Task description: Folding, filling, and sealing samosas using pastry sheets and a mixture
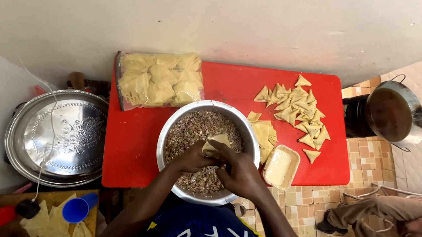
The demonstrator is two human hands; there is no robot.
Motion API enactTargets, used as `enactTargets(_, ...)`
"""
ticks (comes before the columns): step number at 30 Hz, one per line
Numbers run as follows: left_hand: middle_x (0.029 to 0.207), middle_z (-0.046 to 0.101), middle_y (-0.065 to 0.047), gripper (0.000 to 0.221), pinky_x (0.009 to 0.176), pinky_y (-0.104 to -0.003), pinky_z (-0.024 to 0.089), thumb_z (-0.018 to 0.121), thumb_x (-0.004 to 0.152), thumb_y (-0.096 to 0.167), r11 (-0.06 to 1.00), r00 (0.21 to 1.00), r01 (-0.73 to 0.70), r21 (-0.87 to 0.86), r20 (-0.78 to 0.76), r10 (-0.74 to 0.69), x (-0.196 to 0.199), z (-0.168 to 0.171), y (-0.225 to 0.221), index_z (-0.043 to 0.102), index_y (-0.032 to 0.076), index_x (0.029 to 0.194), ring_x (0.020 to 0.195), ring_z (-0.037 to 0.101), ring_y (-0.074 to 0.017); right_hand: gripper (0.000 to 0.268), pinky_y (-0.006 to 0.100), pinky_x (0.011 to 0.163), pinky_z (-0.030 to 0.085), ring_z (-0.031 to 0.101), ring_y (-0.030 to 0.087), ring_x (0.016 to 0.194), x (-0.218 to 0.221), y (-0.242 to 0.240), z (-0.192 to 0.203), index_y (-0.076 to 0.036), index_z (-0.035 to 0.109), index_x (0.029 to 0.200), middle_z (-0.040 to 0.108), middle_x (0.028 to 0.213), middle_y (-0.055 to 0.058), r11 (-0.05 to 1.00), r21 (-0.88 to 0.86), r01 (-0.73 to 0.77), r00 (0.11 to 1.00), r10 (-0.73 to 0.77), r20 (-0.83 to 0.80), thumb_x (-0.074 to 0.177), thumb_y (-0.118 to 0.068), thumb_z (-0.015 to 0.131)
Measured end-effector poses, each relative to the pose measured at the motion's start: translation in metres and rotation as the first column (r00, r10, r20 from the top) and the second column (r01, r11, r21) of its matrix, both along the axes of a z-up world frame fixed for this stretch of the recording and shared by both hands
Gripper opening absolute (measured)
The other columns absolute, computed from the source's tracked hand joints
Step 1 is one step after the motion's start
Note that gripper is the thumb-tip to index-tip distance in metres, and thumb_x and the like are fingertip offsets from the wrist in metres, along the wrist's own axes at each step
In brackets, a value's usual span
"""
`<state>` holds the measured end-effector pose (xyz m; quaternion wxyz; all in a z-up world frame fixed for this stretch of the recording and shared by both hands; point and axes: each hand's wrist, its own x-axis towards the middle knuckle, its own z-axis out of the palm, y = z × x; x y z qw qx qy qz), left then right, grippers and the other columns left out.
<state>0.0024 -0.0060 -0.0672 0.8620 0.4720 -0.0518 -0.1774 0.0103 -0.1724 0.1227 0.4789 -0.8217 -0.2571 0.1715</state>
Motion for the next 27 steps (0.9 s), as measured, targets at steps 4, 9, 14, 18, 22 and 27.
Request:
enactTargets(4, 0.111, 0.087, -0.019, 0.031, 0.089, -0.042, 0.066, 0.091, 0.096, 0.006, 0.997, 0.996, -0.059, 0.056, -0.060, 0.062, -0.001, 0.004, -0.003, 0.084, 0.000, 0.126, 0.097, 0.081, -0.0251, 0.028, 0.049, 0.060, 0.058, 0.080, 0.040, 0.071, 0.009, -0.010, -0.059, -0.024, 0.086, 0.122, 0.080, 0.083, 0.016, 0.922, 0.035, 0.387, 0.847, -0.370, 0.382, 0.097, -0.020, 0.077)
enactTargets(9, 0.109, 0.085, -0.026, 0.029, 0.081, -0.050, 0.070, 0.088, 0.096, -0.002, 0.996, 0.991, -0.040, -0.084, -0.130, 0.029, 0.000, 0.020, -0.008, 0.083, -0.007, 0.125, 0.094, 0.083, -0.0352, 0.040, 0.031, 0.068, 0.066, 0.082, 0.018, 0.088, 0.017, -0.023, -0.086, -0.003, 0.078, 0.141, 0.089, 0.104, 0.018, 0.840, 0.224, 0.493, 0.841, -0.395, -0.370, 0.101, -0.002, 0.081)
enactTargets(14, 0.117, 0.083, -0.030, 0.039, 0.086, -0.051, 0.070, 0.092, 0.089, -0.005, 0.988, 0.991, 0.018, -0.151, -0.128, -0.037, 0.003, 0.007, -0.011, 0.081, -0.009, 0.126, 0.098, 0.083, -0.0384, 0.024, 0.056, 0.106, 0.058, 0.074, 0.043, 0.127, 0.019, -0.039, -0.094, 0.004, 0.086, 0.123, 0.081, 0.127, 0.031, 0.906, 0.370, 0.204, 0.977, -0.166, -0.132, 0.099, -0.003, 0.084)
enactTargets(18, 0.122, 0.084, -0.026, 0.058, 0.085, -0.043, 0.071, 0.098, 0.087, 0.011, 0.947, 0.990, 0.019, -0.322, -0.127, -0.064, 0.004, 0.041, -0.015, 0.074, -0.010, 0.136, 0.103, 0.083, -0.0293, 0.030, 0.061, 0.119, 0.046, 0.066, 0.050, 0.143, 0.017, -0.043, -0.083, -0.003, 0.087, 0.131, 0.078, 0.138, 0.027, 0.952, 0.304, 0.017, 0.988, -0.064, 0.144, 0.103, -0.006, 0.077)
enactTargets(22, 0.134, 0.079, -0.023, 0.052, 0.087, -0.039, 0.070, 0.081, 0.104, 0.025, 0.948, 0.978, -0.043, -0.314, -0.205, -0.023, 0.014, 0.036, -0.032, 0.067, -0.001, 0.146, 0.109, 0.081, -0.0313, 0.045, 0.065, 0.122, 0.040, 0.058, 0.051, 0.148, 0.018, -0.055, -0.106, -0.004, 0.082, 0.139, 0.074, 0.144, 0.026, 0.970, 0.217, 0.113, 0.937, -0.177, 0.303, 0.094, -0.001, 0.083)
enactTargets(27, 0.185, 0.030, -0.016, 0.078, 0.111, -0.047, 0.059, 0.066, 0.113, 0.050, 0.949, 0.994, 0.012, -0.315, -0.101, -0.046, 0.028, 0.057, -0.054, 0.035, 0.011, 0.172, 0.152, 0.057, -0.0385, 0.041, 0.051, 0.126, 0.044, 0.073, 0.031, 0.119, 0.020, -0.087, -0.142, -0.015, 0.085, 0.133, 0.084, 0.110, 0.007, 0.936, 0.142, 0.321, 0.836, -0.351, 0.421, 0.093, -0.018, 0.092)
